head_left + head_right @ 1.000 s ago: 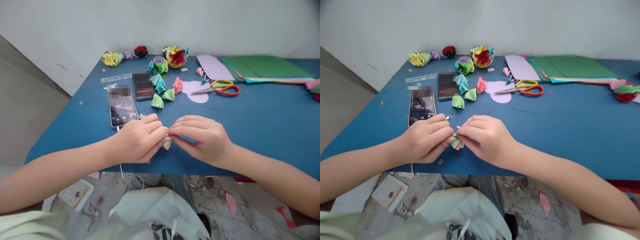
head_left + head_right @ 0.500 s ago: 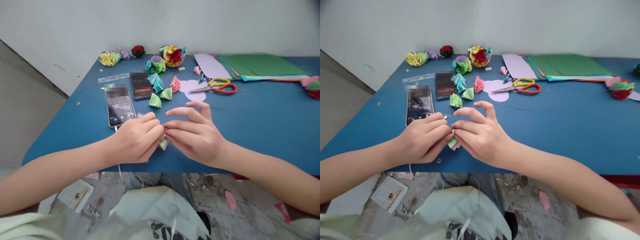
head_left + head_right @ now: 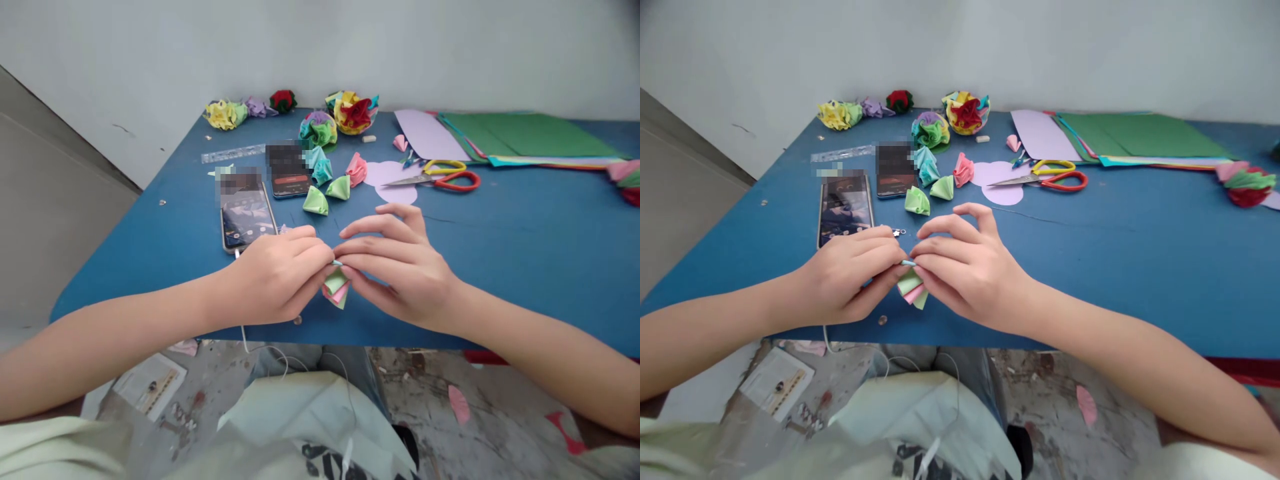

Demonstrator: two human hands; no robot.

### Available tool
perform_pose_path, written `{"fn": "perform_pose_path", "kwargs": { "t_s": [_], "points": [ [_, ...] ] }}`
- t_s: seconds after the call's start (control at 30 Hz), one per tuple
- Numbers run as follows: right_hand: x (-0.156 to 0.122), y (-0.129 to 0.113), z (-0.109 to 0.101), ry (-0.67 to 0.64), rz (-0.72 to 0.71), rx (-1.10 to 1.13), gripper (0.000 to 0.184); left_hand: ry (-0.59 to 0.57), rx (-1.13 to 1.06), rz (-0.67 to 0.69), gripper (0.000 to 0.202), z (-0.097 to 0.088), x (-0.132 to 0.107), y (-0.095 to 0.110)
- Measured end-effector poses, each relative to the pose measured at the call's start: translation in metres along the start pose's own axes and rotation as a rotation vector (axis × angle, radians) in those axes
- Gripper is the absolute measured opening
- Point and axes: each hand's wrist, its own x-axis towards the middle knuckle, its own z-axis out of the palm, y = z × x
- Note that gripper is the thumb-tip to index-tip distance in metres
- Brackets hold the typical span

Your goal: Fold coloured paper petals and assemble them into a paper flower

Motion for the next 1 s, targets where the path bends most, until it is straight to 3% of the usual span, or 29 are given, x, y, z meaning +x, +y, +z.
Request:
{"fn": "perform_pose_path", "kwargs": {
  "t_s": [0.23,0.53,0.67,1.0],
  "points": [
    [-0.001,-0.004,0.001,-0.012,-0.054,-0.072,0.004,-0.034,-0.062,0.022,0.022,0.004,0.000,0.002],
    [-0.002,-0.011,0.005,0.040,-0.016,-0.106,0.004,-0.094,-0.100,-0.043,0.025,0.002,0.001,0.004],
    [-0.001,-0.008,0.003,-0.022,0.022,-0.036,0.007,-0.128,-0.091,-0.021,0.023,0.000,0.002,0.002],
    [0.005,-0.006,-0.004,-0.088,0.165,0.248,0.011,-0.078,-0.043,0.106,0.019,-0.001,0.002,-0.001]
  ]
}}
